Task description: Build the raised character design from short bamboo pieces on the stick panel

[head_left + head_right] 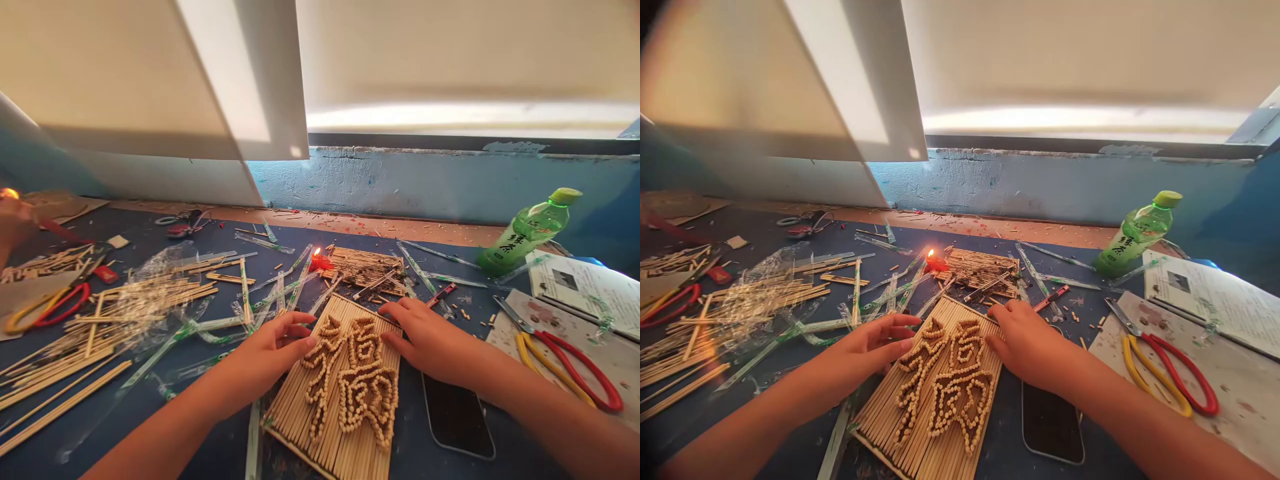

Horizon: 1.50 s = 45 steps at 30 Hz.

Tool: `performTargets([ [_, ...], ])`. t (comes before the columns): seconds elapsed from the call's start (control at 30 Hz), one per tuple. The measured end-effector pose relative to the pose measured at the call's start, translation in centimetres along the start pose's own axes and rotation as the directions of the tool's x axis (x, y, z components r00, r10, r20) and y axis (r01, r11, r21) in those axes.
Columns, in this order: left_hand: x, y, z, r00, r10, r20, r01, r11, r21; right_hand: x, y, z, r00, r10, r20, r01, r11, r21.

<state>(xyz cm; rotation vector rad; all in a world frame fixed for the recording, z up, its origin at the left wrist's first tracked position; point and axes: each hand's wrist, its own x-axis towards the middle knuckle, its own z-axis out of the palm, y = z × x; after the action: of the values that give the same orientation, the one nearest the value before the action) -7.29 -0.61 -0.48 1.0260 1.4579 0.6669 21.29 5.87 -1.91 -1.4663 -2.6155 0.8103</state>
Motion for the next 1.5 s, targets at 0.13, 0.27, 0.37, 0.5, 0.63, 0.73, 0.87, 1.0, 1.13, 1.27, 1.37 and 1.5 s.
performTargets([
  [0.13,0.2,-0.4,0.0,0.999,-0.029,0.018,0.031,0.993,-0.112,0.4,-0.3,-0.1,1.000,0.000,-0.010,0.000,1.000,-0.004],
  [0.27,0.2,-0.3,0.4,0.998,-0.041,0.044,0.048,0.987,-0.155,0.7,-0.8,0.0,1.000,-0.003,-0.013,0.004,0.999,0.034],
  [0.37,0.0,0.2,0.6,0.997,-0.033,0.075,0.047,0.980,-0.191,0.8,-1.0,0.0,1.000,-0.022,-0.014,0.023,0.997,0.068],
  [0.5,-0.2,0.2,0.5,0.991,0.003,0.131,0.031,0.967,-0.252,1.0,-1.0,-0.4,0.998,-0.054,-0.035,0.058,0.990,0.129],
  [0.63,-0.3,-0.2,0.5,0.982,-0.019,0.186,0.089,0.923,-0.375,1.0,-1.2,-1.4,0.995,-0.069,-0.065,0.082,0.972,0.219],
  [0.73,-0.5,-0.1,0.7,0.978,-0.026,0.205,0.120,0.880,-0.459,1.0,-1.1,-2.3,0.994,-0.098,-0.050,0.108,0.952,0.286],
  [0.87,-0.7,0.2,0.9,0.989,-0.035,0.145,0.104,0.862,-0.497,0.7,0.2,-3.8,0.987,-0.162,0.002,0.152,0.933,0.327],
  [1.0,-0.9,0.0,0.6,0.996,-0.045,0.073,0.078,0.835,-0.545,0.2,2.5,-5.5,0.986,-0.167,0.002,0.154,0.914,0.375],
  [1.13,-0.9,-0.5,-0.1,0.999,0.001,0.051,0.029,0.808,-0.589,0.1,4.5,-7.4,0.976,-0.106,-0.189,0.191,0.831,0.523],
  [1.27,-0.9,-0.5,-0.4,0.999,0.032,-0.012,-0.032,0.772,-0.635,1.0,5.5,-8.9,0.882,0.067,-0.467,0.281,0.722,0.632],
  [1.37,-1.2,0.0,-0.5,0.998,0.024,-0.060,-0.058,0.734,-0.677,2.3,6.0,-9.0,0.809,0.166,-0.563,0.301,0.706,0.641],
  [1.5,-1.3,0.6,-1.1,0.990,0.047,-0.132,-0.127,0.700,-0.702,3.5,7.0,-7.8,0.784,0.215,-0.583,0.238,0.762,0.602],
])
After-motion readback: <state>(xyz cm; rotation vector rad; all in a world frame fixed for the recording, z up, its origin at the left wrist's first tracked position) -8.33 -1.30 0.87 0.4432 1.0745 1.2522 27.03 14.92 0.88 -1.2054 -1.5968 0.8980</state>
